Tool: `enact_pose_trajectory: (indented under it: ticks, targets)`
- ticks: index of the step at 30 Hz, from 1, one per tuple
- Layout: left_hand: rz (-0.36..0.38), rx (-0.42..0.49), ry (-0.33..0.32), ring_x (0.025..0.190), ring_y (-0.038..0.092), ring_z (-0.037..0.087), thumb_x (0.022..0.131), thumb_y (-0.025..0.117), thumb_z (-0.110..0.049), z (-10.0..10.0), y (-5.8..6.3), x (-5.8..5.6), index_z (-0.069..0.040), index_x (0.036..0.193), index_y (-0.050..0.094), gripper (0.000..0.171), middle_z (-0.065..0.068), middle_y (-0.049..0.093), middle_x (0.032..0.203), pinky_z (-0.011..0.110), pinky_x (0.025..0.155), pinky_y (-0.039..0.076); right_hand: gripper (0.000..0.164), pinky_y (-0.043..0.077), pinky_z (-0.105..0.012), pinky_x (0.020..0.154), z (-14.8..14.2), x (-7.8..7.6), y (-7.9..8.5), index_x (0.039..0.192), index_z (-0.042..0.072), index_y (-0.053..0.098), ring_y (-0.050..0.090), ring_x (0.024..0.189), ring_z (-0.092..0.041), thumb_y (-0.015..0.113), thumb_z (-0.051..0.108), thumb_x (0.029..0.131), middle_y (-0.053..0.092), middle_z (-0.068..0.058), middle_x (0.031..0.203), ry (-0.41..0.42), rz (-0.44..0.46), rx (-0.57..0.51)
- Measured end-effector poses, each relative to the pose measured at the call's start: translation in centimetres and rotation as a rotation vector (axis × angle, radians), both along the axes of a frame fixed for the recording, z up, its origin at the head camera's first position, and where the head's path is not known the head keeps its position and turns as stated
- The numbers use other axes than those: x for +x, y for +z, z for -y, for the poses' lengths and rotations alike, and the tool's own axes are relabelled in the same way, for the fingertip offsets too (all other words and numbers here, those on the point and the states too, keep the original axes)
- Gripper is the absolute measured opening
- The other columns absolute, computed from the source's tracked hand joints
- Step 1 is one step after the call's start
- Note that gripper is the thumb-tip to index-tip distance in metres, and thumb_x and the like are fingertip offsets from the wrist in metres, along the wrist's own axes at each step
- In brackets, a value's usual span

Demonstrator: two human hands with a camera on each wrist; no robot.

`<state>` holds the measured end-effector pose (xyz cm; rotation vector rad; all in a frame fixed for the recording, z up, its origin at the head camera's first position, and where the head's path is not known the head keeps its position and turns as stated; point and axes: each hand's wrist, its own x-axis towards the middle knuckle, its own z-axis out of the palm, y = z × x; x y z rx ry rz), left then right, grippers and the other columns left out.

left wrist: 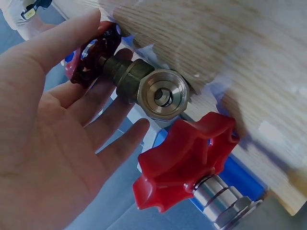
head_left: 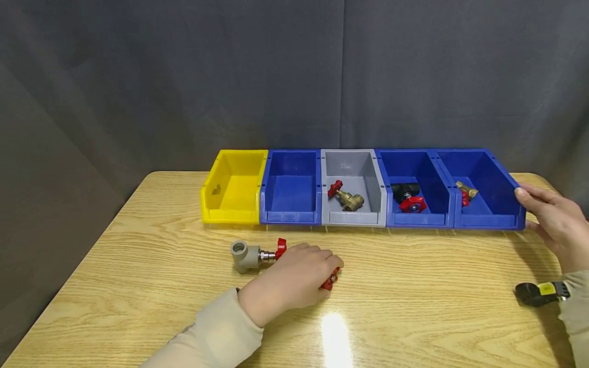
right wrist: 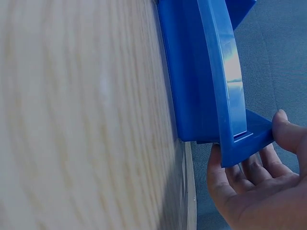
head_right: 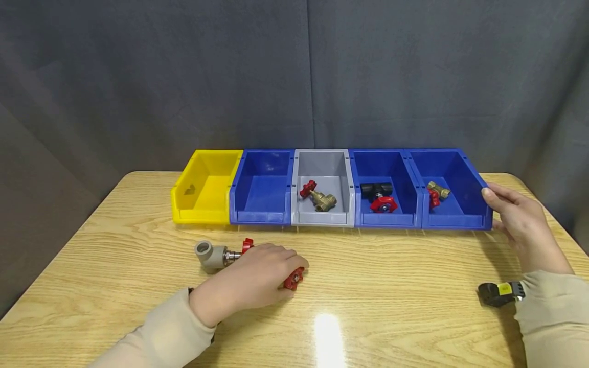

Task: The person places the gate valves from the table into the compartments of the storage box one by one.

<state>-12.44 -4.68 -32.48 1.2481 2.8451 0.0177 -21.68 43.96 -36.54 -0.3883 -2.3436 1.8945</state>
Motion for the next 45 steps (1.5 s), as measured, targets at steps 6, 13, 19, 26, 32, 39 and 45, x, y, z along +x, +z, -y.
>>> enact_pose_trajectory:
  ticks: [6,13,19,26,32,39,45]
  targets:
    - [-0.039,0.014,-0.037,0.087,0.063,0.01,0.084,0.077,-0.019,0.0,0.1,-0.1,-0.016,0.109,0.068,0.026,-0.007,0.066,0.093,0.029,0.085,0.05,0.074,0.047,-0.014,0.079,-1.2,-0.8,-1.0,0.153,0.029,0.036,0.047,0.101,0.005,0.061,0.054,0.088,0.048,0.018,0.123,-0.005,0.023,0.086]
    - [-0.101,0.047,-0.082,0.082,0.063,0.011,0.085,0.074,-0.015,0.6,0.0,0.0,-0.014,0.111,0.069,0.027,-0.005,0.066,0.091,0.026,0.08,0.052,0.077,0.045,-0.011,0.069,-0.5,-0.3,-0.5,0.155,0.026,0.033,0.045,0.106,0.004,0.06,0.054,0.089,0.049,0.017,0.126,-0.001,0.031,0.094]
    - [-0.111,0.108,-0.138,0.092,0.065,0.012,0.086,0.077,-0.022,1.2,0.5,0.3,-0.012,0.12,0.066,0.037,-0.003,0.069,0.102,0.025,0.082,0.054,0.087,0.043,-0.02,0.099,1.2,1.0,1.0,0.158,0.012,0.018,0.037,0.122,-0.002,0.059,0.05,0.092,0.042,0.015,0.139,-0.004,0.045,0.036]
    - [-0.065,0.138,-0.157,0.094,0.066,0.011,0.087,0.077,-0.03,1.7,1.4,1.1,-0.013,0.124,0.064,0.043,-0.004,0.07,0.108,0.025,0.083,0.054,0.085,0.025,-0.027,0.115,1.5,1.1,1.0,0.158,0.019,0.022,0.036,0.124,-0.003,0.059,0.053,0.09,0.043,0.017,0.137,-0.016,0.06,0.049]
    - [-0.033,0.19,-0.151,0.099,0.064,0.011,0.087,0.077,-0.03,2.0,2.3,1.6,-0.013,0.127,0.063,0.046,-0.004,0.069,0.112,0.025,0.086,0.053,0.08,0.019,-0.039,0.119,0.5,0.5,0.3,0.158,0.025,0.023,0.034,0.129,-0.004,0.055,0.056,0.091,0.042,0.02,0.139,-0.024,0.066,0.112]
    - [-0.063,0.241,-0.131,0.1,0.063,0.014,0.085,0.08,-0.026,2.8,3.9,0.9,-0.011,0.124,0.063,0.045,-0.001,0.069,0.113,0.027,0.085,0.055,0.074,0.033,-0.026,0.107,0.3,0.6,0.1,0.156,0.028,0.03,0.035,0.13,-0.006,0.057,0.053,0.092,0.045,0.018,0.138,-0.014,0.043,0.084]
    - [-0.167,0.224,-0.144,0.091,0.063,0.016,0.082,0.083,-0.024,4.0,5.0,0.1,-0.008,0.12,0.063,0.046,0.0,0.069,0.105,0.028,0.08,0.056,0.079,0.04,-0.01,0.069,1.4,1.2,1.1,0.157,0.016,0.027,0.036,0.124,-0.006,0.062,0.045,0.093,0.047,0.015,0.128,0.015,0.018,0.0]
